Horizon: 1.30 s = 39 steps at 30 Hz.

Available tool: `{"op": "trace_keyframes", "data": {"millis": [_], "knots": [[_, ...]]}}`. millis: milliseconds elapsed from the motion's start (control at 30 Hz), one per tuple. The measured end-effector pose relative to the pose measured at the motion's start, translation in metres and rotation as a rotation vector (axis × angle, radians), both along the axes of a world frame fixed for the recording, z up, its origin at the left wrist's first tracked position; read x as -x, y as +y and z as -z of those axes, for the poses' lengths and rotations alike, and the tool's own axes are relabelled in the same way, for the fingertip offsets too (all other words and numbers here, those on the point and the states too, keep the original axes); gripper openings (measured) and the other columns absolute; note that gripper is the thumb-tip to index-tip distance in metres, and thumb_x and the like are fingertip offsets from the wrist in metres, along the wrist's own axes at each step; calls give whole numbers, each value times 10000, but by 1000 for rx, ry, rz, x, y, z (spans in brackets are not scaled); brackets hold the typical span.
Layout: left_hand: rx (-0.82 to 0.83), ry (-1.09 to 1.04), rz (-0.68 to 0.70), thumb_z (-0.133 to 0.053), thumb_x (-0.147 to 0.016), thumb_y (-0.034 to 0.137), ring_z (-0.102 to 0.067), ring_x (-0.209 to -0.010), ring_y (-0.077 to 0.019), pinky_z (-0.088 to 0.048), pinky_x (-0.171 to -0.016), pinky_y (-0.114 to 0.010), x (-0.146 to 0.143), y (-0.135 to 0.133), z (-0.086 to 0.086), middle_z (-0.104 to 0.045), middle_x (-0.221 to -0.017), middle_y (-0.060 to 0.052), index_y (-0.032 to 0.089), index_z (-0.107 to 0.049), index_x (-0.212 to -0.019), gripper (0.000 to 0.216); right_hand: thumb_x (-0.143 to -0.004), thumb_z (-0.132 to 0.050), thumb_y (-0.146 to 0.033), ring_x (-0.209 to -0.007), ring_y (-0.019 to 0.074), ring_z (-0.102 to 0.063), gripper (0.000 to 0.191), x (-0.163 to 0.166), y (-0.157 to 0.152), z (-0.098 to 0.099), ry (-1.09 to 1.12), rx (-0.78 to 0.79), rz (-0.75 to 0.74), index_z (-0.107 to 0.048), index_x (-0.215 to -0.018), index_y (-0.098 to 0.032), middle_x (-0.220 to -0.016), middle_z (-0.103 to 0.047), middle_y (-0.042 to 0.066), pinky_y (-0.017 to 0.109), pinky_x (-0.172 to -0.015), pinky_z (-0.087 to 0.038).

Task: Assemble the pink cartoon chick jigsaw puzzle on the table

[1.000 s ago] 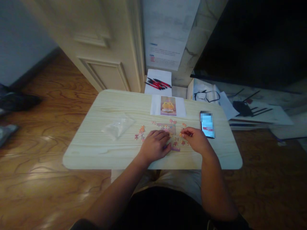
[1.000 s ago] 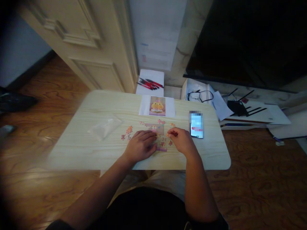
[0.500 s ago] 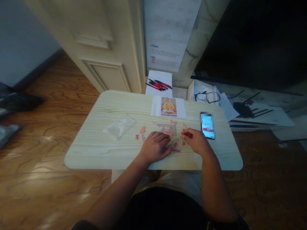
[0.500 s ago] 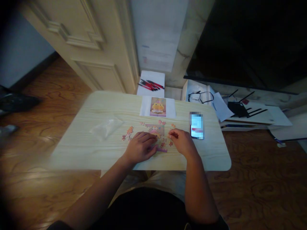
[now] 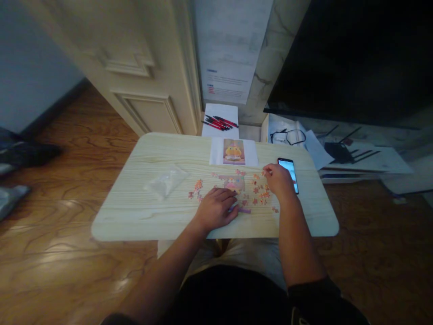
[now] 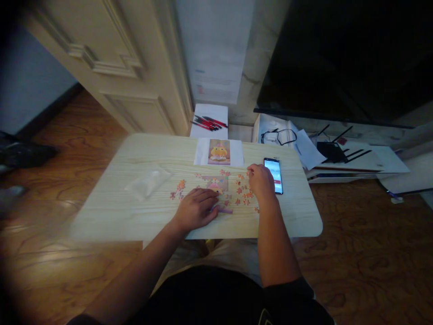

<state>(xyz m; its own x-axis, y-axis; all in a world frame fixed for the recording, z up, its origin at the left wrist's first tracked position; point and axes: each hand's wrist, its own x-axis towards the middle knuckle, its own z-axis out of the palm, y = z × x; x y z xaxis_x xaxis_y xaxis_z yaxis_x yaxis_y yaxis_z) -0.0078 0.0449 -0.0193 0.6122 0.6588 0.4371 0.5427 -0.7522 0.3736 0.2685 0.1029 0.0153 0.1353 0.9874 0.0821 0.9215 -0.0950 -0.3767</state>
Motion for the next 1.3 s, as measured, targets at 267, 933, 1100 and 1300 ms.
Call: {"op": "trace_keyframes", "data": {"millis": [267,933,1100,1300], "knots": [[6,-61,26,-598,-938,303,-716,-976,-214,-543,-874,-402,3,-1,-4,-774,-1050,-47,219,-724,-945,152,-922,-608,-193,-880,212,-670,197,3,-22,-3,67,-25,-35,-764,-1040,-214,-987,-738,74,342,-857,-512],[-12,-23,-61,-616,-939,335,-701,-1036,-244,-521,-898,-432,-1,3,0,-769,-1058,-68,227,-743,-993,175,-935,-613,-154,-995,220,-652,187,9,9,8,-65,87,-88,-790,-980,-189,-1031,-715,103,314,-922,-475],[-5,-11,-116,-608,-940,338,-696,-1029,-249,-521,-914,-446,-2,3,2,-765,-1064,-78,224,-745,-988,184,-944,-634,-193,-969,207,-652,155,4,8,9,-20,83,-115,-785,-975,-193,-1014,-705,85,304,-900,-478],[-6,-25,-117,-621,-935,330,-695,-1034,-252,-517,-925,-454,-2,4,4,-767,-1094,-66,225,-740,-1008,174,-884,-709,-161,-957,196,-654,73,5,2,9,29,78,-164,-768,-914,-192,-989,-712,69,290,-877,-482]]}}
